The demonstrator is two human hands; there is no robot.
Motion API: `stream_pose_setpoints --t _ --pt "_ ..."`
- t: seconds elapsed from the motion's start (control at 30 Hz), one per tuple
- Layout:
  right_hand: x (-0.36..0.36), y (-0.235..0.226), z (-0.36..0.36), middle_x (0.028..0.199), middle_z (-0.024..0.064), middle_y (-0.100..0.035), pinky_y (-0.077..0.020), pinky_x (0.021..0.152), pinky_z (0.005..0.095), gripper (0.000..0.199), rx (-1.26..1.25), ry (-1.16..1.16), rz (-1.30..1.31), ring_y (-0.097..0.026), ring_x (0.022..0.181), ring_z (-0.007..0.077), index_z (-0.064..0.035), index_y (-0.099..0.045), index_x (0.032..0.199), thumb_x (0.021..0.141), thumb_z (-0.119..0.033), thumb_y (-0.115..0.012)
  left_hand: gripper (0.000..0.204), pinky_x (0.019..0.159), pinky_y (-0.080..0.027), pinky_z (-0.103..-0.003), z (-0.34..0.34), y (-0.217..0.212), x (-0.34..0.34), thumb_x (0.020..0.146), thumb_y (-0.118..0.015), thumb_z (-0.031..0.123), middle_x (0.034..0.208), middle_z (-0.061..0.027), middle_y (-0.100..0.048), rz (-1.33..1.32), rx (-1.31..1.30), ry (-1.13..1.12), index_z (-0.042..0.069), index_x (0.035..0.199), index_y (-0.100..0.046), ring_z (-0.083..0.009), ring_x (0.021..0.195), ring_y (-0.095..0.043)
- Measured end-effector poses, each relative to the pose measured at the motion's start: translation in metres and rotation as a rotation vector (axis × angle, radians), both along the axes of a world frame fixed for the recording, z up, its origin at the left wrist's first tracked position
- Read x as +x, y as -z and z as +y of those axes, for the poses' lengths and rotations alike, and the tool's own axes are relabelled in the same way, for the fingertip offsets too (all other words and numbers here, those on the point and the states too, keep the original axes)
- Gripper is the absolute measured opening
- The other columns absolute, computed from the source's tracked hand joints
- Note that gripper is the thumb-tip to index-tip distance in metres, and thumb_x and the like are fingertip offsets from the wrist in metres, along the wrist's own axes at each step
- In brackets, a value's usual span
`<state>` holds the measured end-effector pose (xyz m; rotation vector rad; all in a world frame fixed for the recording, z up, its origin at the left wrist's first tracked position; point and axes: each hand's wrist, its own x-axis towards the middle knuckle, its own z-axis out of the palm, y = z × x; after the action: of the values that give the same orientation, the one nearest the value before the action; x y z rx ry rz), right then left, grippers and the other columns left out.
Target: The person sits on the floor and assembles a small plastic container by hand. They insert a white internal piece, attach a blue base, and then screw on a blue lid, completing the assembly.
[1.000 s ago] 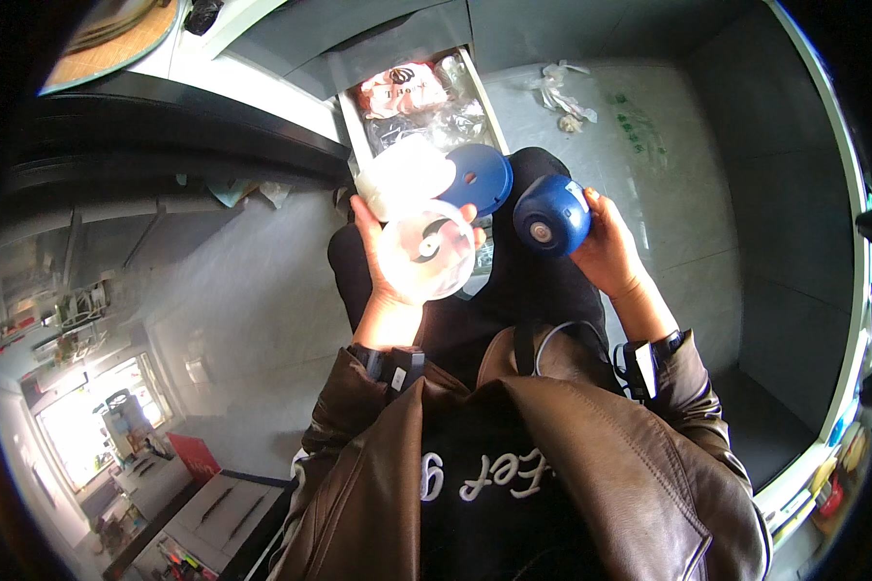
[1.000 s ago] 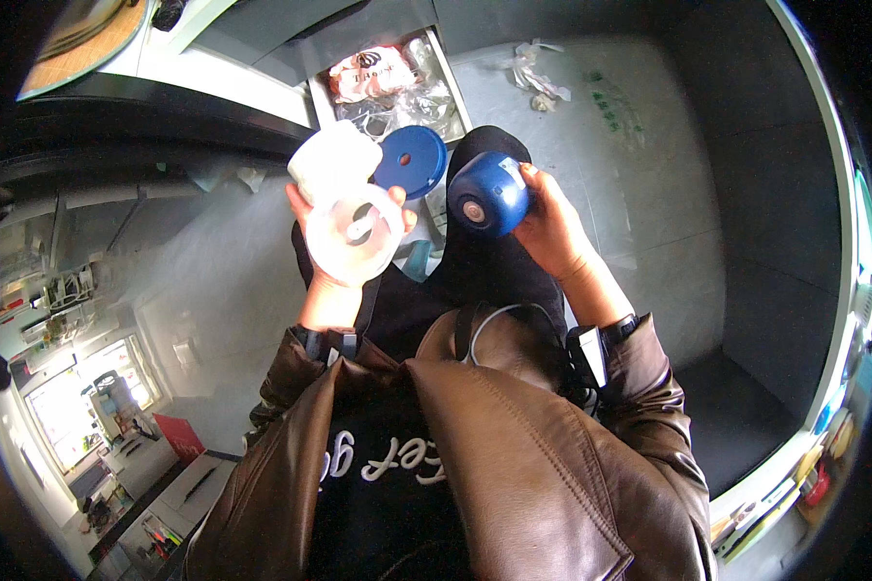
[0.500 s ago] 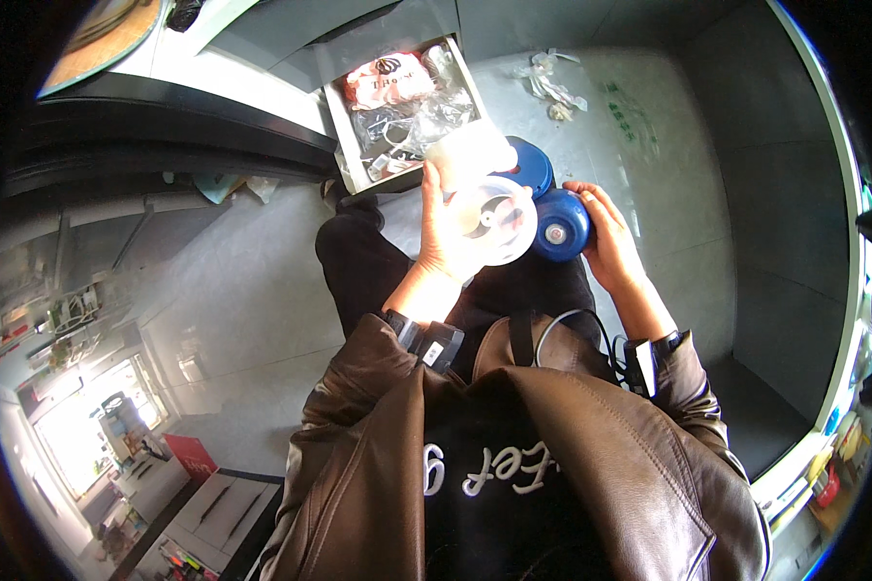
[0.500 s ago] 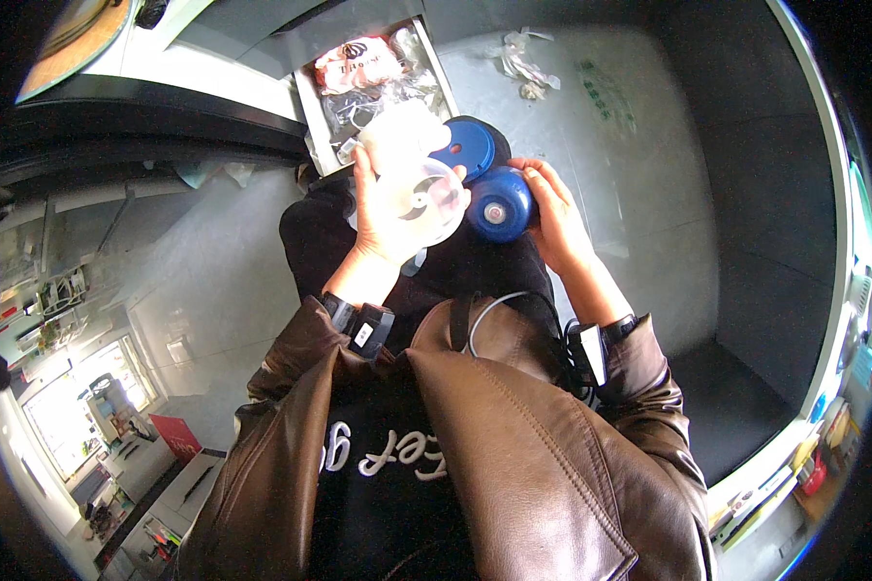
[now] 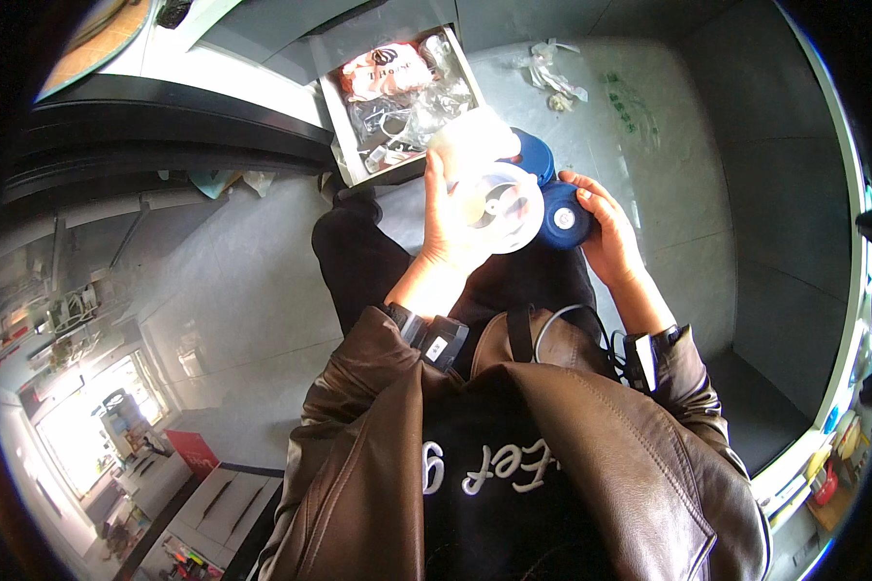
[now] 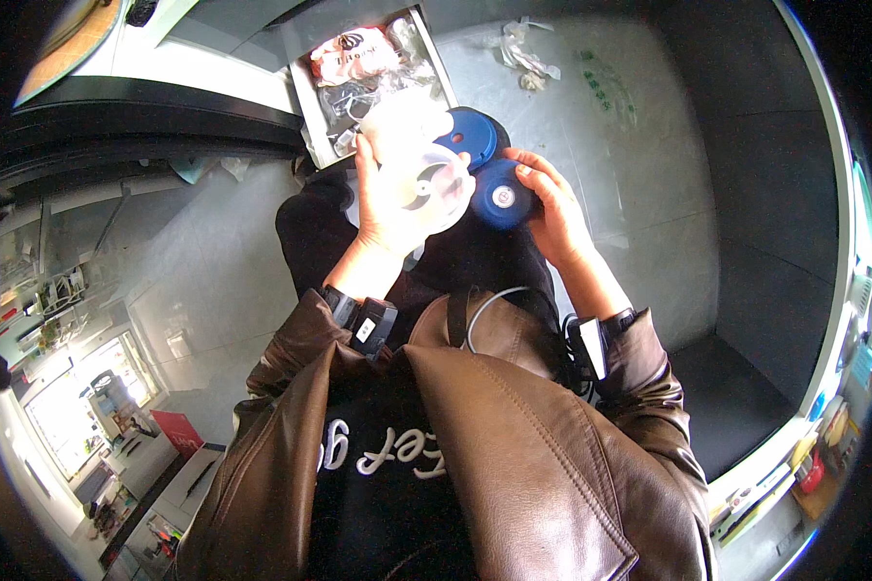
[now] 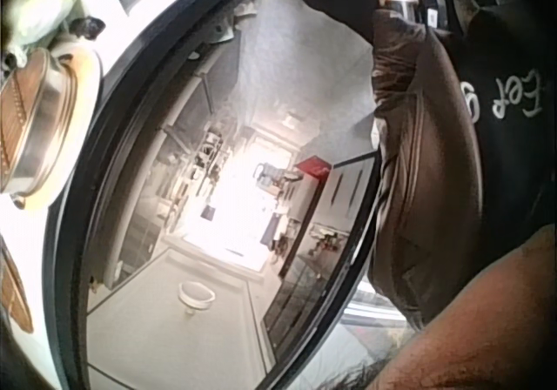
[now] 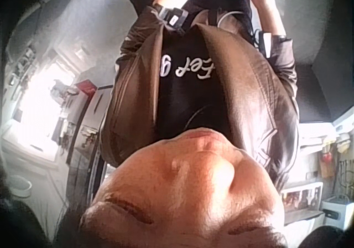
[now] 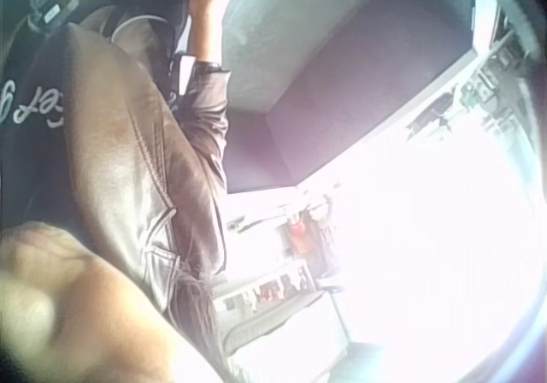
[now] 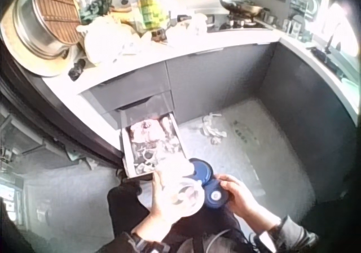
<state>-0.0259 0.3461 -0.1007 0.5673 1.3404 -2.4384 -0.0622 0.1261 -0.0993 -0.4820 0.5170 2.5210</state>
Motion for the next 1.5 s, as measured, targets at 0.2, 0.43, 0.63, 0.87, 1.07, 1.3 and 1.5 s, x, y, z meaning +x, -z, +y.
stream_pose_setpoints --t 0.2,0.43,0.63,0.87,1.07,1.3,1.5 --pt "-0.001 0.002 -0.001 0.124 0.0113 -0.067 -0.0514 0.101 0.0318 0.042 -0.017 0.010 -0.013 -0.065 0.113 0.0190 0.0031 -0.059 0.137 0.102 -0.020 -0.059 0.108 0.097 -0.052 -0.059 0.000 0.004 -0.001 0.083 -0.047 0.093 0.136 -0.0216 -0.052 0.014 -0.023 0.010 0.007 0.150 -0.041 -0.0395 0.120 -0.056" --pt "-0.003 0.001 -0.001 0.130 0.0114 -0.065 -0.0486 0.107 0.0340 0.047 -0.034 0.022 -0.047 -0.063 0.119 0.0205 0.0037 -0.057 0.139 0.102 -0.025 -0.053 0.110 0.098 -0.053 -0.057 0.001 -0.002 0.000 0.081 -0.049 0.093 0.137 -0.0218 -0.049 -0.016 -0.034 0.020 0.007 0.150 -0.042 -0.0388 0.120 -0.056" --pt "-0.003 0.002 0.001 0.132 0.0128 -0.064 -0.0478 0.108 0.0343 0.050 -0.029 -0.012 -0.032 -0.063 0.120 0.0206 0.0039 -0.054 0.141 0.101 -0.027 -0.056 0.109 0.098 -0.053 -0.057 0.001 -0.004 0.001 0.082 -0.049 0.093 0.140 -0.0209 -0.046 0.000 -0.036 0.026 0.009 0.151 -0.042 -0.0389 0.122 -0.054" --pt "0.001 -0.003 0.009 0.150 0.0143 -0.053 -0.0318 0.121 0.0390 0.078 0.306 -0.274 0.116 -0.050 0.139 0.0261 -0.0028 -0.046 0.154 0.089 -0.032 -0.078 0.107 0.099 -0.052 -0.058 0.000 -0.001 0.001 0.083 -0.047 0.093 0.142 -0.0190 -0.043 0.040 -0.080 0.027 0.012 0.152 -0.041 -0.0393 0.123 -0.053" --pt "-0.001 -0.014 0.015 0.150 0.0159 -0.053 -0.0292 0.123 0.0406 0.075 0.610 -0.362 0.224 -0.047 0.142 0.0278 -0.0086 -0.052 0.152 0.089 -0.041 -0.075 0.105 0.100 -0.051 -0.058 -0.003 -0.006 0.000 0.084 -0.044 0.093 0.144 -0.0176 -0.043 0.026 -0.070 0.023 0.014 0.154 -0.040 -0.0401 0.124 -0.053" --pt "-0.001 -0.019 0.021 0.146 0.0171 -0.054 -0.0334 0.120 0.0437 0.061 0.839 -0.394 0.394 -0.045 0.143 0.0325 -0.0103 -0.060 0.143 0.091 -0.039 -0.073 0.077 0.106 -0.050 -0.053 -0.011 -0.002 0.003 0.098 -0.053 0.067 0.145 -0.0148 -0.046 0.265 -0.033 -0.022 0.013 0.150 -0.037 -0.0326 0.128 -0.053" --pt "0.001 -0.024 0.023 0.148 0.0177 -0.052 -0.0352 0.119 0.0463 0.069 0.939 -0.456 0.493 -0.044 0.144 0.0350 -0.0105 -0.055 0.147 0.086 -0.033 -0.079 0.068 0.105 -0.052 -0.052 -0.018 0.003 0.002 0.102 -0.054 0.058 0.145 -0.0137 -0.047 0.199 0.127 -0.016 0.012 0.149 -0.035 -0.0301 0.127 -0.055"
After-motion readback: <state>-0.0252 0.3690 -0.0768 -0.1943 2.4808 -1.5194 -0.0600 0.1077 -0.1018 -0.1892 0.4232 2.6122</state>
